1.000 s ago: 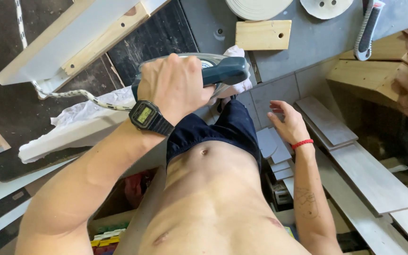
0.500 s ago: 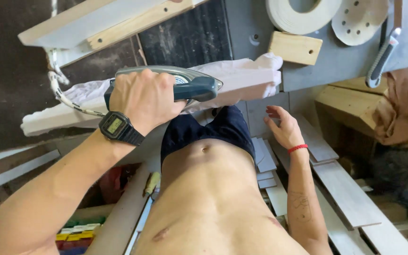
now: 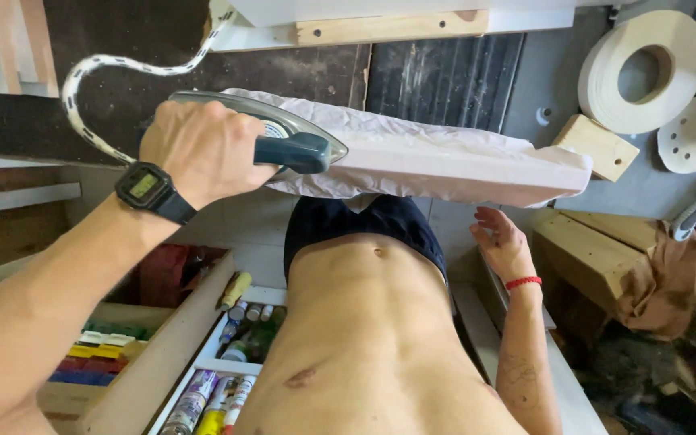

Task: The person irons a cloth over a wooden board and then sands the edges of the board using a sanding block.

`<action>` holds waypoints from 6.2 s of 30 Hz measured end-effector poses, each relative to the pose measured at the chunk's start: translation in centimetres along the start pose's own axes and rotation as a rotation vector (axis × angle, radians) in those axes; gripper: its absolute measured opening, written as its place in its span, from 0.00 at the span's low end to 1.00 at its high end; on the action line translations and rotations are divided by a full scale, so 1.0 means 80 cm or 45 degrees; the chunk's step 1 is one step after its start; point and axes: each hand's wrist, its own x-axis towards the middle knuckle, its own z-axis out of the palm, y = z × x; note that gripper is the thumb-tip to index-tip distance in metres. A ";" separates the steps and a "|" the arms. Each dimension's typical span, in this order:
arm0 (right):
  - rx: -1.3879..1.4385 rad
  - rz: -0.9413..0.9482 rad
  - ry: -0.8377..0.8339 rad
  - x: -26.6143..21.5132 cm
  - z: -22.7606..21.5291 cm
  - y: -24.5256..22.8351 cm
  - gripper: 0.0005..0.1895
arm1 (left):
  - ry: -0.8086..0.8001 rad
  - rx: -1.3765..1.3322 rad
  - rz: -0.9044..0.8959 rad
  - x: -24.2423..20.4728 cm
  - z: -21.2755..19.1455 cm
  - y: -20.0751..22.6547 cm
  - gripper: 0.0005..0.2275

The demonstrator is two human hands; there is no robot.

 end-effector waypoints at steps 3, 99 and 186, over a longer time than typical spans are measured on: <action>-0.015 -0.005 -0.023 0.000 0.003 -0.015 0.23 | -0.015 0.028 -0.029 -0.017 0.001 -0.037 0.16; 0.135 -0.003 0.079 -0.034 -0.036 0.177 0.24 | -0.127 -0.105 0.333 0.158 -0.050 0.391 0.17; 0.670 0.633 -0.031 -0.025 0.177 0.264 0.27 | 0.038 -0.083 0.178 0.092 -0.024 0.230 0.21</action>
